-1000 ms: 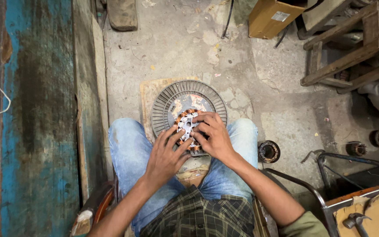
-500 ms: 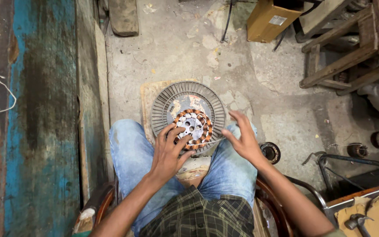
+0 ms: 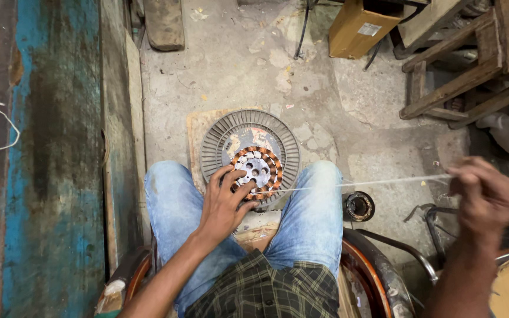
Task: The person sits on the floor and winds white string around the slots of a motor stator. They repeatedly pull the string, thread it through the slots, and tie it off to secure the windings.
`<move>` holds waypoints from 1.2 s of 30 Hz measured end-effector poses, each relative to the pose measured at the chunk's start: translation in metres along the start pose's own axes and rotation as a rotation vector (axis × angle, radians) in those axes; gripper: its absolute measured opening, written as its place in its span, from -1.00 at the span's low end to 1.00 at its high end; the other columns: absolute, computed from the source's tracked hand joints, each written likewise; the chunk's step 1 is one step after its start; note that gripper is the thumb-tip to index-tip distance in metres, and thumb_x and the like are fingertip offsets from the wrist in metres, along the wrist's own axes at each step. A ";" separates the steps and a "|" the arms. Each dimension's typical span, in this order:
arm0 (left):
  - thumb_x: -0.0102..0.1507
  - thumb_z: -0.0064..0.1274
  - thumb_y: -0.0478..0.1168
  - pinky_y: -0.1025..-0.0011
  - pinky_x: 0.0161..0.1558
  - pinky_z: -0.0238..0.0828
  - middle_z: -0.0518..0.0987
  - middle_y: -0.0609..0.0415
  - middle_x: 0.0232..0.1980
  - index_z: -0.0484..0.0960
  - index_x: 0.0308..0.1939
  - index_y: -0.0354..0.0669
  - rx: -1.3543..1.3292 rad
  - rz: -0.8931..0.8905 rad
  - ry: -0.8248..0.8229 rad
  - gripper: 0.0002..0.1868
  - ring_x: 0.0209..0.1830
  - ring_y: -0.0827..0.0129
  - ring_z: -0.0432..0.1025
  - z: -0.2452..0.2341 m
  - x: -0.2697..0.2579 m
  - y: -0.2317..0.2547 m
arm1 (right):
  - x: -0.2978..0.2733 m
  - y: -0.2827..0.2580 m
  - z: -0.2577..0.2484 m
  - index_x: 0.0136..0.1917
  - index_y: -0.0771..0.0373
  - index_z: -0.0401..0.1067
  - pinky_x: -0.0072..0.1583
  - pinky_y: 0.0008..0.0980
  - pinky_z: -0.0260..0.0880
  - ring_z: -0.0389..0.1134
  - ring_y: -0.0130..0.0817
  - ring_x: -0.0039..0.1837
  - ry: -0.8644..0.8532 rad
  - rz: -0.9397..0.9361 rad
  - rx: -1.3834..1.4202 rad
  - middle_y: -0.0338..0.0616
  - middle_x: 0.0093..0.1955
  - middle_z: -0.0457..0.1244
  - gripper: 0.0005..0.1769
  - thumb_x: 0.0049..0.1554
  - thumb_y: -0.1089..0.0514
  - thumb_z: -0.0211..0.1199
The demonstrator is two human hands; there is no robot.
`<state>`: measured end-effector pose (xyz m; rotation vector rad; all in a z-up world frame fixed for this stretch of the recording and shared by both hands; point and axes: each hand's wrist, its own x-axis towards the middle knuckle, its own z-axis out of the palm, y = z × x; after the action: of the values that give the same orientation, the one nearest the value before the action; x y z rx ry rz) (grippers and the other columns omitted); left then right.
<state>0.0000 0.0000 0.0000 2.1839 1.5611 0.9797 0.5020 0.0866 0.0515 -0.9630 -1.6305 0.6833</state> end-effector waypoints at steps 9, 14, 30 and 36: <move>0.08 0.35 -0.08 -0.02 0.27 0.23 0.40 -0.01 0.27 0.65 0.05 -0.05 -0.004 -0.006 -0.021 -0.53 0.39 -0.12 0.13 -0.002 -0.001 0.000 | -0.047 0.008 0.211 0.50 0.36 0.17 0.36 0.08 0.18 0.15 0.08 0.42 -0.791 0.231 -0.489 0.24 0.44 0.15 -0.05 0.10 -0.31 0.28; 0.05 0.37 -0.08 -0.06 0.27 0.21 0.40 0.00 0.25 0.64 0.05 -0.03 0.047 0.049 -0.021 -0.50 0.37 -0.09 0.15 -0.003 0.004 -0.004 | -0.079 -0.067 0.261 -0.13 0.24 0.58 0.21 -0.13 0.34 0.37 -0.24 -0.08 -1.108 0.091 -0.057 -0.15 -0.27 0.36 -0.65 0.27 -0.06 0.20; 0.04 0.33 -0.04 0.02 0.27 0.20 0.48 0.11 0.26 0.66 0.05 0.07 0.076 0.124 -0.073 -0.52 0.40 0.04 0.20 -0.018 0.006 -0.025 | -0.115 -0.082 0.326 -0.33 0.22 0.20 0.11 -0.31 0.21 0.09 -0.41 -0.20 -0.367 0.769 0.931 -0.23 -0.34 0.09 -0.46 0.40 -0.11 -0.03; 0.04 0.33 0.00 0.01 0.24 0.20 0.47 0.15 0.25 0.67 0.03 0.10 0.119 0.136 -0.089 -0.52 0.39 0.07 0.21 -0.018 0.010 -0.029 | -0.109 -0.095 0.329 -0.34 0.21 0.20 -0.04 -0.36 0.04 0.01 -0.39 -0.16 -0.302 0.672 0.973 -0.25 -0.31 0.03 -0.46 0.42 -0.08 0.04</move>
<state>-0.0311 0.0166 0.0003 2.4075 1.4826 0.8340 0.1722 -0.0424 -0.0118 -0.6524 -0.9410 1.9264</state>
